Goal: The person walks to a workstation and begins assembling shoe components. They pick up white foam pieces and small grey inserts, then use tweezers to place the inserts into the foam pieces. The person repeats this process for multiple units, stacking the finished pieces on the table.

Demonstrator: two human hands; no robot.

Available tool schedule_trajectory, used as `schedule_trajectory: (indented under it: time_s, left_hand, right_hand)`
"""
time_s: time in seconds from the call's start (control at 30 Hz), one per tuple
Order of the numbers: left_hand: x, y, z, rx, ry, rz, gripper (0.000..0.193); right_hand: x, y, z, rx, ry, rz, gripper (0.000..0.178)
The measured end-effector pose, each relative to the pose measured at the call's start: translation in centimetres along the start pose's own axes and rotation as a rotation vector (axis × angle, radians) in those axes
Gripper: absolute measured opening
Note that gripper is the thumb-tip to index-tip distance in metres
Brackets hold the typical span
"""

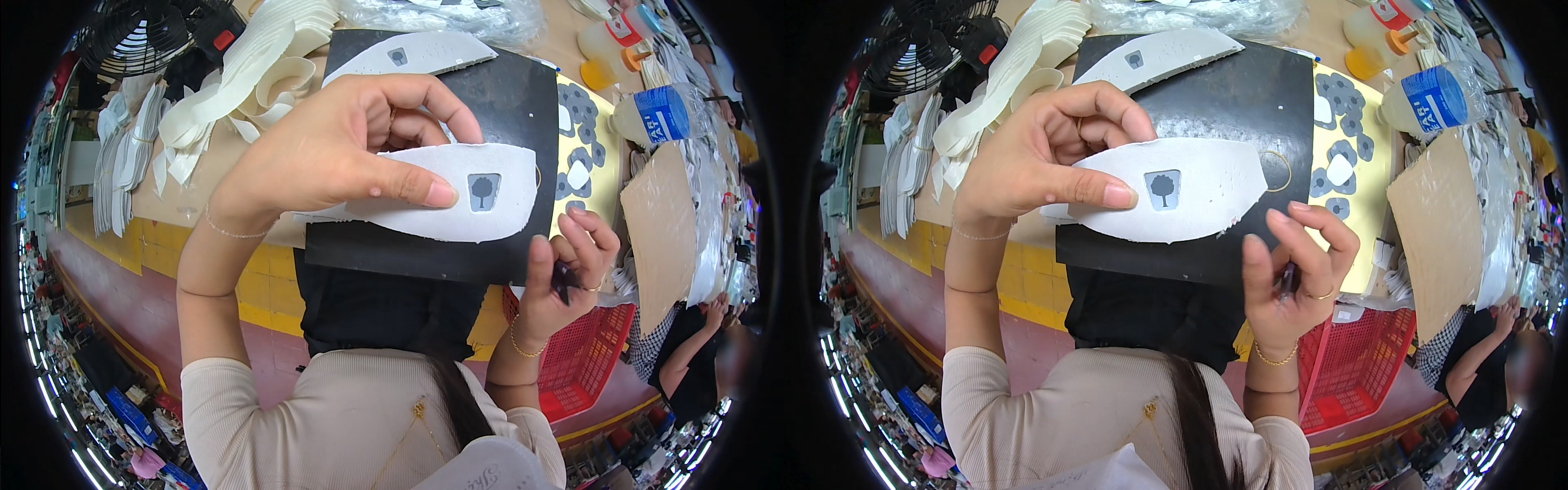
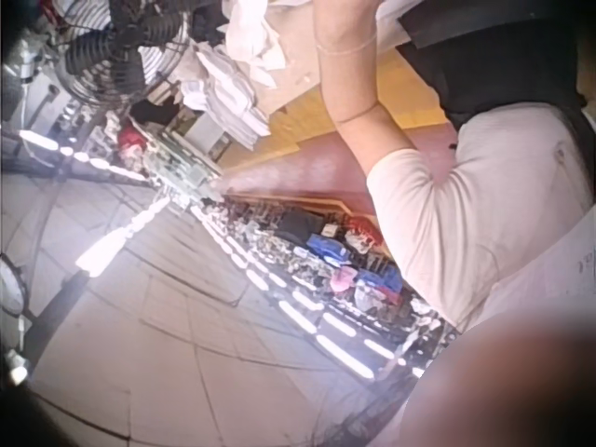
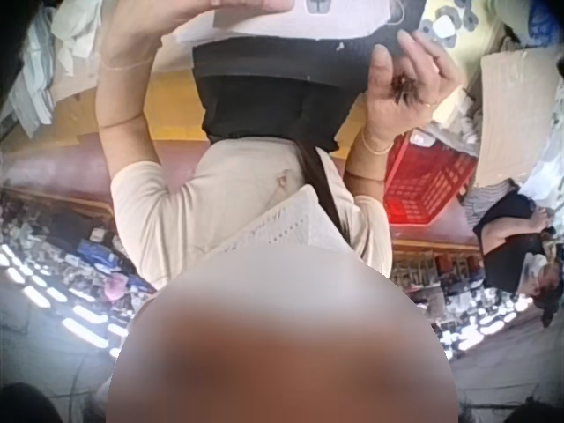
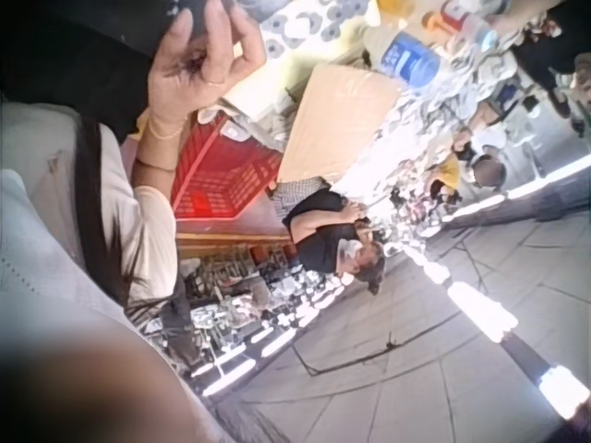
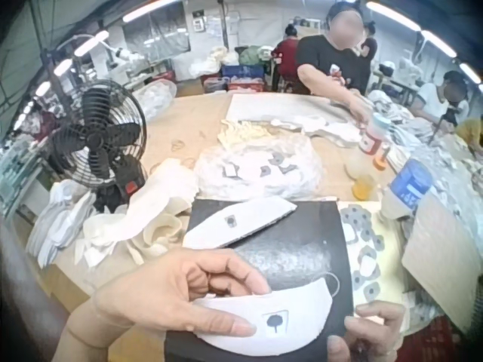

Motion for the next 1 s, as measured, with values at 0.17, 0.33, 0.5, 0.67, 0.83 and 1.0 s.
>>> schedule_trajectory:
  time_s: [0.17, 0.33, 0.5, 0.67, 0.83, 1.0]
  left_hand:
    - [0.9, 1.7, -0.8, 0.172, -0.012, -0.083, 0.042]
    - [1.5, 5.4, -3.8, 0.414, -0.19, -0.187, 0.042]
    - [3.0, 5.1, -1.6, 0.124, 0.32, -0.002, 0.024]
    - [4.5, 4.8, 1.3, -0.213, 0.644, 0.16, 0.026]
    - [4.3, 5.9, 0.1, -0.204, 0.594, 0.011, 0.025]
    - [6.0, 5.2, 0.9, -0.375, 0.699, 0.23, 0.026]
  right_hand:
    - [0.0, 0.9, -2.8, 0.106, -0.237, 0.017, 0.036]
    - [-1.3, 1.2, -4.2, 0.045, -0.29, -0.005, 0.029]
    - [-1.0, 2.2, -2.9, -0.152, -0.111, -0.064, 0.028]
    - [0.4, 4.4, -1.0, -0.51, 0.157, -0.145, 0.03]
    - [0.2, 4.9, -1.6, -0.491, 0.119, -0.232, 0.037]
    - [1.8, 2.4, 0.1, -0.306, 0.347, -0.145, 0.055]
Point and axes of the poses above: each hand's wrist, its own x-axis away from the middle knuckle, its own y-axis out of the palm, z = x × y, the point moved 10 cm from there along -x, towards the middle knuckle, and after that the axes turned 8 degrees about -y, right-handed, at the moved point
